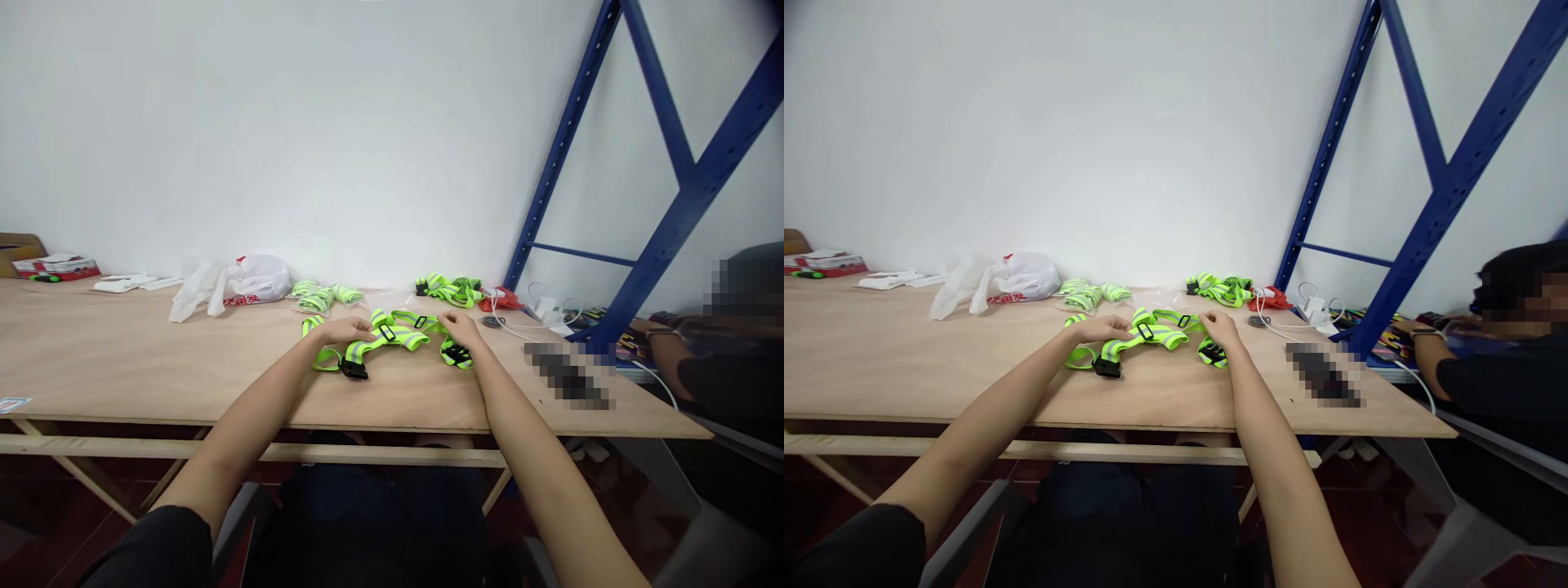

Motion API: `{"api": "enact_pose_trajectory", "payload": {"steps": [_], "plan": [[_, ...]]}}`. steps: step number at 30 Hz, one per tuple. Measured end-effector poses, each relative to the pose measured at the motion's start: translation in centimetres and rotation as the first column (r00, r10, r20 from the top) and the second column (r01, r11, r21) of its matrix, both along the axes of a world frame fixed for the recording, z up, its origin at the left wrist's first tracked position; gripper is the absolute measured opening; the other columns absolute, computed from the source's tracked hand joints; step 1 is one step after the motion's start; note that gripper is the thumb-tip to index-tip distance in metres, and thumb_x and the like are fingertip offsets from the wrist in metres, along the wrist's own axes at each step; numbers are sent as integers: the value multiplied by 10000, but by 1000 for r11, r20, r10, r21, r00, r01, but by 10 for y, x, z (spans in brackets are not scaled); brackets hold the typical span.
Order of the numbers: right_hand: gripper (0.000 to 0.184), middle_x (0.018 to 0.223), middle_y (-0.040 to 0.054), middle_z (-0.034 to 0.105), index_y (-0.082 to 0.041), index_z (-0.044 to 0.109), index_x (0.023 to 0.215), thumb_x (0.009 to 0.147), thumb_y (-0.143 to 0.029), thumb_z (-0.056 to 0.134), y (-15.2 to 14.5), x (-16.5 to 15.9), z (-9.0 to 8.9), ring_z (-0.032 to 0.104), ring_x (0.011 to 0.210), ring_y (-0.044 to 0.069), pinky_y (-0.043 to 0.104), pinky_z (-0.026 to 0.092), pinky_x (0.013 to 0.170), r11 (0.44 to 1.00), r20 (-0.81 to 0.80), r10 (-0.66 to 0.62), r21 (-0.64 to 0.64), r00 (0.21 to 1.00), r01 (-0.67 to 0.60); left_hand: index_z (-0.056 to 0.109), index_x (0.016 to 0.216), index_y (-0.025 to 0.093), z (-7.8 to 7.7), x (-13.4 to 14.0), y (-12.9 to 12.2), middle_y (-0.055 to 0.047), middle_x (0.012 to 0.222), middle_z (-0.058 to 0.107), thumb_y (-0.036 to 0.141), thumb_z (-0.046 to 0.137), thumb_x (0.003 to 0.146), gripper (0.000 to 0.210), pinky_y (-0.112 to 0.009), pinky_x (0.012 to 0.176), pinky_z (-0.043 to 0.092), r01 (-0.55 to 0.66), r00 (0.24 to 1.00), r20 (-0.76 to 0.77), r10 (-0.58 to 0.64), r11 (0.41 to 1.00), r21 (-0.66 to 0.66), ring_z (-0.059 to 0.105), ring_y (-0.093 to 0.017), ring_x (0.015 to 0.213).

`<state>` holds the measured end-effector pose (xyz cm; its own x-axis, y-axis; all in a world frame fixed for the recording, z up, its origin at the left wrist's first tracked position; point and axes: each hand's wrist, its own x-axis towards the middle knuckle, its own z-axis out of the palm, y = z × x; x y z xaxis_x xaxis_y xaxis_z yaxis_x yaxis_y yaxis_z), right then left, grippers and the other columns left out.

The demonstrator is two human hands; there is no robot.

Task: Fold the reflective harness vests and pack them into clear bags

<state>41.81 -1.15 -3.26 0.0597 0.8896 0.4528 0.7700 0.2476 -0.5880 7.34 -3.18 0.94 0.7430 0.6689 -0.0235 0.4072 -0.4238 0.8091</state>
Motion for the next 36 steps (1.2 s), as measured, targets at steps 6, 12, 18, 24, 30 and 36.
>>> {"api": "enact_pose_trajectory", "payload": {"steps": [6, 12, 18, 24, 30, 36], "plan": [[192, 914, 60, 772, -198, 735, 832, 824, -324, 590, 3, 3, -1, 692, 864, 227, 324, 514, 816, 1000, 38, 10, -13, 999, -10, 538, 736, 190, 7, -13, -1, 43, 603, 514, 543, 832, 630, 471, -265, 510, 458, -94, 970, 186, 154, 951, -293, 507, -121, 517], [173, 983, 81, 770, -183, 734, 914, 775, -254, 659, 9, 13, -5, 702, 914, 226, 325, 519, 856, 999, 82, -2, -42, 997, 5, 575, 786, 194, 18, -33, -1, 95, 475, 383, 417, 822, 686, 347, -231, 420, 419, -159, 942, 231, 244, 929, -334, 295, -52, 357], [335, 1039, 102, 765, -177, 706, 1085, 751, -203, 695, 15, 28, -10, 709, 962, 255, 340, 528, 860, 994, 108, -70, -73, 992, 79, 539, 748, 184, 34, -54, -3, 126, 398, 274, 291, 754, 709, 243, -181, 378, 293, -46, 801, 540, 259, 926, -375, 192, -24, 296], [523, 1101, 93, 753, -183, 677, 1192, 678, -88, 694, 22, 34, -11, 705, 1010, 246, 332, 528, 892, 995, 140, -22, -91, 990, 35, 426, 706, 200, 40, -69, -1, 127, 411, 234, 329, 692, 664, 299, -165, 379, 240, -31, 703, 664, 255, 943, -330, 147, -18, 313], [323, 929, 65, 758, -182, 743, 960, 645, -117, 722, 19, 33, -6, 689, 834, 220, 285, 512, 750, 995, 212, 0, -93, 977, 20, 493, 720, 192, 36, -70, -2, 101, 434, 330, 309, 709, 661, 253, -183, 359, 254, -66, 805, 527, 272, 924, -376, 210, -36, 320], [57, 779, 50, 650, -197, 666, 662, 688, -239, 695, 4, 24, 9, 581, 765, 208, 283, 410, 672, 1000, 288, -17, -12, 958, 21, 608, 716, 172, 30, -58, -5, 21, 509, 515, 326, 740, 664, 209, -242, 397, 377, -221, 963, 84, 256, 927, -303, 445, -120, 400]]}}
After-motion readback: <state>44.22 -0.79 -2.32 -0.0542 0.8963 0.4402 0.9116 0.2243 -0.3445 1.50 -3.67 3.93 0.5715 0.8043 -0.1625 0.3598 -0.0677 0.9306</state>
